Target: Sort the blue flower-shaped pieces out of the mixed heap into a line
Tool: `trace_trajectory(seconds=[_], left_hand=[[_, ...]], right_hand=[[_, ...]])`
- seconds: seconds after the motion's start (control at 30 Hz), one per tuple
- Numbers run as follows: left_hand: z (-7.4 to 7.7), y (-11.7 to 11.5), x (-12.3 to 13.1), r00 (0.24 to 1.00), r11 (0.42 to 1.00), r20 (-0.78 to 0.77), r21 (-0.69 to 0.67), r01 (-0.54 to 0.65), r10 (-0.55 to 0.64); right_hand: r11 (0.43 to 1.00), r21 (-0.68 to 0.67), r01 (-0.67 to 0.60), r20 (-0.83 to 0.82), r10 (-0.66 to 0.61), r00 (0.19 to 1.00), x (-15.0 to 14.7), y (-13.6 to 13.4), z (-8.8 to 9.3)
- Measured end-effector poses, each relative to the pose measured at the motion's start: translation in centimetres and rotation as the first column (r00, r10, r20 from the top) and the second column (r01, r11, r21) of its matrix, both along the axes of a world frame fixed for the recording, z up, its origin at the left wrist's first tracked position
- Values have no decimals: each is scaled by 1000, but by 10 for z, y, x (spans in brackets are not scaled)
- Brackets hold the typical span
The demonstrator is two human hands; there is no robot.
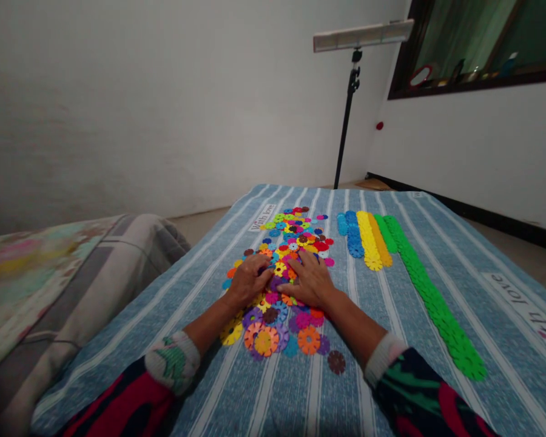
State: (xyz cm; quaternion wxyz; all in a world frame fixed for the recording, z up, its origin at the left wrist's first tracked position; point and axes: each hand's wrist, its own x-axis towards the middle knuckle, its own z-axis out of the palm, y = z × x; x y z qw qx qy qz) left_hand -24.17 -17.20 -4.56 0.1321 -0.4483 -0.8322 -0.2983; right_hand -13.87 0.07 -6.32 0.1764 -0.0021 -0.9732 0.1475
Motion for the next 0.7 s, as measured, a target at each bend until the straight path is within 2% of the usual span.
trace_trajectory(seconds=[0.1, 0.2, 0.3, 0.4, 0.47, 0.57, 0.63, 0.7], left_hand=[[1, -3, -3, 999, 999, -1, 8, -39, 39], [2, -6, -4, 998, 998, 13, -14, -58, 58], [4, -8, -5, 998, 998, 33, -34, -61, 63], [7, -6, -2, 999, 999, 20, -18, -42, 42], [10, -3, 5, 1000, 1000, 9, 3, 18, -18], [14, 2, 23, 982, 982, 1, -5, 189, -189], [15, 6, 36, 957, 957, -4, -31, 290, -290], [14, 8, 47, 942, 941, -15, -56, 334, -335]], right_hand=[[1000, -16, 27, 15, -26, 1000, -31, 11, 7], [998, -61, 9, -47, -12, 999, -40, 20, 16], [995, -84, -56, -104, 48, 993, -21, 22, 24], [988, -80, -132, -76, 126, 989, 13, 18, 26], [981, -74, -177, -44, 174, 984, 35, 17, 23], [976, -49, -214, -29, 213, 977, 51, 21, 11], [975, -14, -220, -51, 219, 974, 46, 27, 3], [974, 32, -225, -68, 227, 972, 32, 32, -2]])
